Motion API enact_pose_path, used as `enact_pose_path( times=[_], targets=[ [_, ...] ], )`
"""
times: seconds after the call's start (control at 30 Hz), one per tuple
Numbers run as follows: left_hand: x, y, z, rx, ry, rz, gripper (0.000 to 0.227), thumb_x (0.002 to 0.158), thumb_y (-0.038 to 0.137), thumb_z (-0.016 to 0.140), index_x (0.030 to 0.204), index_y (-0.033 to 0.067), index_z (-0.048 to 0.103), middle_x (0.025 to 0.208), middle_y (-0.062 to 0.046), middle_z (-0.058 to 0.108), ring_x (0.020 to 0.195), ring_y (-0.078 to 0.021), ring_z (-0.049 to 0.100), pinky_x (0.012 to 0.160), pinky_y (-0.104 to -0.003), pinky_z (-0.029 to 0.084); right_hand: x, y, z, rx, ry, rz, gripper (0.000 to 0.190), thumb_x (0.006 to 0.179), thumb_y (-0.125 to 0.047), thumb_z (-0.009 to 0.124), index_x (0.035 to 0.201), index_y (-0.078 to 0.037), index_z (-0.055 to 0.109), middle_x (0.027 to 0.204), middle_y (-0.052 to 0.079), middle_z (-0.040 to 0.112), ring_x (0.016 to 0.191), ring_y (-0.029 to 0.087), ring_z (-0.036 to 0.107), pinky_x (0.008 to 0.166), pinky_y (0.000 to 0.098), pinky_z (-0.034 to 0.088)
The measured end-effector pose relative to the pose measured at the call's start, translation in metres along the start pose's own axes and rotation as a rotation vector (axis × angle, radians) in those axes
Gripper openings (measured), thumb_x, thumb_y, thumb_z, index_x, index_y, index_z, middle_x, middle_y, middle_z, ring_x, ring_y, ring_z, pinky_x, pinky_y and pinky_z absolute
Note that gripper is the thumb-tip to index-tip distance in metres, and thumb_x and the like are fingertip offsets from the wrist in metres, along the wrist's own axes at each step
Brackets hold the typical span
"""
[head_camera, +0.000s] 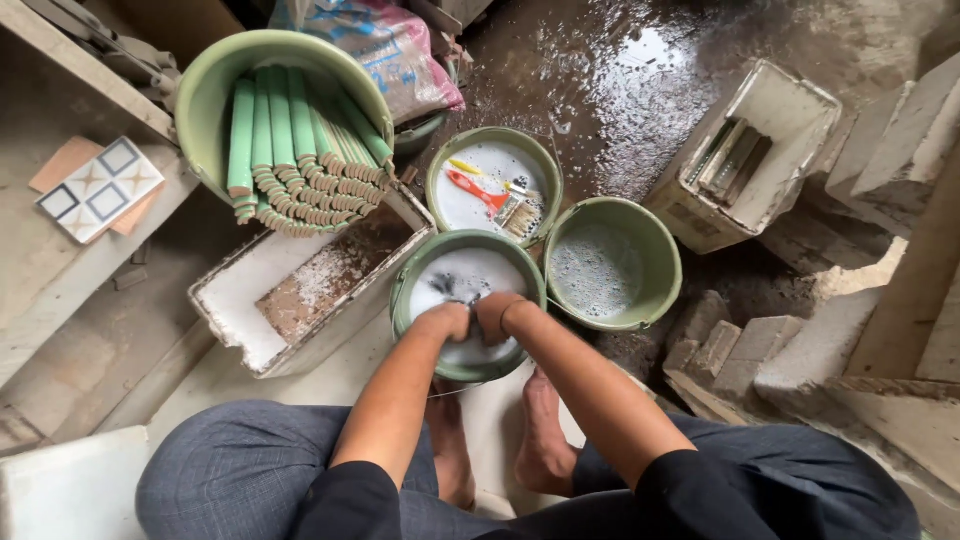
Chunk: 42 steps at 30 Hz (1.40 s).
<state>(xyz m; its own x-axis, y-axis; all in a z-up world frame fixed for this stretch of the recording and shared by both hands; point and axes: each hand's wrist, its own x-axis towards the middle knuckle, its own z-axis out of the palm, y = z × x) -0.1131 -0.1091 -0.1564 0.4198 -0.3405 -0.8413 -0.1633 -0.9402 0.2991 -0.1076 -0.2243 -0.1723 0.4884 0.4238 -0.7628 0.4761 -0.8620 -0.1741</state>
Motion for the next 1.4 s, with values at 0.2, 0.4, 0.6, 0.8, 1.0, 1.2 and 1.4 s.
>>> enact_pose_path(
  times=[0.2, 0.4, 0.6, 0.8, 1.0, 1.2, 1.4],
  targets=[
    [-0.024, -0.001, -0.027, -0.159, 0.250, -0.049, 0.036, 0.096, 0.005, 0.047, 0.122, -0.0088, 0.067, 0.129, -0.026, 0.068, 0.128, -0.0363, 0.062, 0.108, -0.052, 0.052, 0.005, -0.009, -0.006, 0.130, 0.152, 0.062, 0.022, 0.077, -0.012, 0.073, 0.097, -0.002, 0.077, 0.097, 0.019, 0.076, 0.101, 0.038, 0.074, 0.084, 0.0479, 0.062],
    [-0.044, -0.008, -0.042, -0.127, 0.311, -0.084, 0.026, 0.092, 0.005, 0.061, 0.113, -0.0038, 0.073, 0.121, -0.026, 0.072, 0.121, -0.0416, 0.066, 0.097, -0.058, 0.057, -0.076, -0.002, -0.093, 0.256, 0.204, 0.024, 0.044, 0.085, -0.042, 0.060, 0.096, -0.005, 0.079, 0.099, 0.022, 0.077, 0.099, 0.042, 0.073, 0.087, 0.0520, 0.060],
    [-0.016, -0.024, -0.039, -0.090, 0.288, -0.072, 0.032, 0.091, 0.012, 0.065, 0.118, -0.0028, 0.072, 0.128, -0.026, 0.068, 0.129, -0.0385, 0.061, 0.105, -0.053, 0.054, -0.094, 0.020, -0.116, 0.408, 0.273, -0.132, 0.044, 0.087, -0.045, 0.072, 0.087, -0.002, 0.077, 0.073, 0.018, 0.071, 0.071, 0.033, 0.069, 0.072, 0.0463, 0.058],
    [-0.079, 0.010, -0.098, -0.186, 0.445, -0.001, 0.025, 0.091, 0.010, 0.065, 0.107, -0.0037, 0.078, 0.104, -0.031, 0.073, 0.105, -0.0498, 0.070, 0.087, -0.063, 0.059, -0.113, 0.035, -0.135, 0.512, 0.458, -0.009, 0.033, 0.088, -0.038, 0.068, 0.111, -0.017, 0.079, 0.102, 0.014, 0.079, 0.104, 0.041, 0.071, 0.097, 0.0536, 0.055],
    [-0.070, 0.019, -0.125, -0.211, 0.562, 0.058, 0.037, 0.097, 0.030, 0.058, 0.129, 0.0142, 0.069, 0.118, -0.022, 0.073, 0.115, -0.0431, 0.068, 0.094, -0.055, 0.057, 0.001, 0.135, -0.117, 0.676, 0.939, 0.156, 0.016, 0.090, -0.032, 0.069, 0.102, -0.027, 0.079, 0.095, 0.000, 0.078, 0.094, 0.026, 0.074, 0.085, 0.0455, 0.060],
    [-0.014, 0.007, -0.139, -0.342, 0.620, -0.002, 0.035, 0.094, 0.018, 0.056, 0.126, 0.0176, 0.069, 0.118, -0.018, 0.073, 0.114, -0.0401, 0.070, 0.091, -0.052, 0.060, 0.108, 0.156, -0.098, 0.576, 0.695, 0.194, 0.030, 0.087, -0.031, 0.067, 0.115, -0.029, 0.077, 0.108, 0.001, 0.079, 0.109, 0.035, 0.071, 0.100, 0.0495, 0.056],
    [0.103, -0.031, -0.145, -0.314, 0.560, -0.069, 0.030, 0.091, 0.009, 0.055, 0.111, 0.0007, 0.075, 0.108, -0.027, 0.074, 0.109, -0.0446, 0.071, 0.083, -0.058, 0.060, 0.122, 0.130, -0.106, 0.300, 0.437, 0.361, 0.052, 0.085, -0.041, 0.065, 0.137, -0.032, 0.061, 0.107, 0.009, 0.075, 0.106, 0.033, 0.072, 0.092, 0.0521, 0.057]
  ],
)
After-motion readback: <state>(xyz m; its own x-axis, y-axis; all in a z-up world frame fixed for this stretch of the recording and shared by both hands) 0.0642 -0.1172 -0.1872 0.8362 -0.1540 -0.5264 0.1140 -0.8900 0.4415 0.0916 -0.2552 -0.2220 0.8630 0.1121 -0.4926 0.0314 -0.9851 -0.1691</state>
